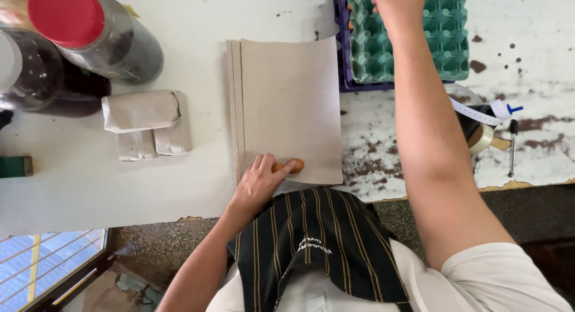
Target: Wrapping eggs in paper sheets for protection and packaging
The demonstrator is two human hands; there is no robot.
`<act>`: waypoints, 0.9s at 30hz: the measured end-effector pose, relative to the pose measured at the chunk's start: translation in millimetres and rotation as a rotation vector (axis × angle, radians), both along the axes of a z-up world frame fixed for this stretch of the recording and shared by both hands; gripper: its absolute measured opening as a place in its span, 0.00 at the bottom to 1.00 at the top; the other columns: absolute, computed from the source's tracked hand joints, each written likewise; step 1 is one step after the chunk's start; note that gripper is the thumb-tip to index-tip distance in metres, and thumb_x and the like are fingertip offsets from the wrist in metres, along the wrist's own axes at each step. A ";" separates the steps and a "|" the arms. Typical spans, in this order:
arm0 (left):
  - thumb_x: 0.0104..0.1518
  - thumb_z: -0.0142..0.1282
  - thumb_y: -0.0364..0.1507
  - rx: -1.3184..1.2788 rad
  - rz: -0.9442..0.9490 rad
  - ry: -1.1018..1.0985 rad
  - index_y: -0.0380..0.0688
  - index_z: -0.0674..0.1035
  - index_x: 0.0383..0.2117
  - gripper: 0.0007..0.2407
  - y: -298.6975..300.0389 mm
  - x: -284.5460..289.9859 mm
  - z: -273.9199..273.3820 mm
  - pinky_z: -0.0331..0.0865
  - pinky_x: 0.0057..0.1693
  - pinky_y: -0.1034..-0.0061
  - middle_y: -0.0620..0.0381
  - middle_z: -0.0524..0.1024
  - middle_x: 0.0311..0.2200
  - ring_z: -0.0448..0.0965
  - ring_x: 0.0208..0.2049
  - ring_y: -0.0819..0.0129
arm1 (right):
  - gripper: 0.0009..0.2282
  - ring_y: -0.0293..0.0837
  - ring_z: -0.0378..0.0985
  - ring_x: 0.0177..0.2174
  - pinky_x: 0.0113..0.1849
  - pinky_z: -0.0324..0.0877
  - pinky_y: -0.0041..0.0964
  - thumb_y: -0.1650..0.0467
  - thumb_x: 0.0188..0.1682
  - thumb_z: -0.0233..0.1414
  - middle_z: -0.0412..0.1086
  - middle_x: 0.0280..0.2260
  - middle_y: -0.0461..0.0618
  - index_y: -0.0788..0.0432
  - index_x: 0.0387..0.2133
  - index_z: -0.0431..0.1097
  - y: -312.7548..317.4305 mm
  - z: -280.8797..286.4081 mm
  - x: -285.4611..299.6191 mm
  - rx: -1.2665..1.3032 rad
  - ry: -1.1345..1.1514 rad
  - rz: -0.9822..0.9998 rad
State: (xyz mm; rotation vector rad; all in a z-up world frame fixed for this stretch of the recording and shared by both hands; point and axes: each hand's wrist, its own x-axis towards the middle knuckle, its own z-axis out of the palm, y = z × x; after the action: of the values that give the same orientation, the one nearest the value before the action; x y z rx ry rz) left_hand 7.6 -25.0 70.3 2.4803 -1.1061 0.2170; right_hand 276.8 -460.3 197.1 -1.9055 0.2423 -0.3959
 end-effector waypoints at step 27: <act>0.67 0.73 0.40 -0.016 -0.017 0.429 0.75 0.85 0.67 0.21 16.4 3.5 -32.1 0.86 0.51 0.55 0.57 0.64 0.45 0.78 0.52 0.49 | 0.22 0.53 0.86 0.54 0.56 0.81 0.48 0.60 0.50 0.72 0.80 0.55 0.45 0.46 0.58 0.82 120.3 -140.3 -308.9 -0.359 0.265 0.620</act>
State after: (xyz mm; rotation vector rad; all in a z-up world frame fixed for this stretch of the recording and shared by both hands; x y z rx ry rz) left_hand 11.1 -8.6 38.2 2.3469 -0.9343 -0.2983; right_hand -32.1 -340.0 56.8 -2.2618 -0.2680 0.2490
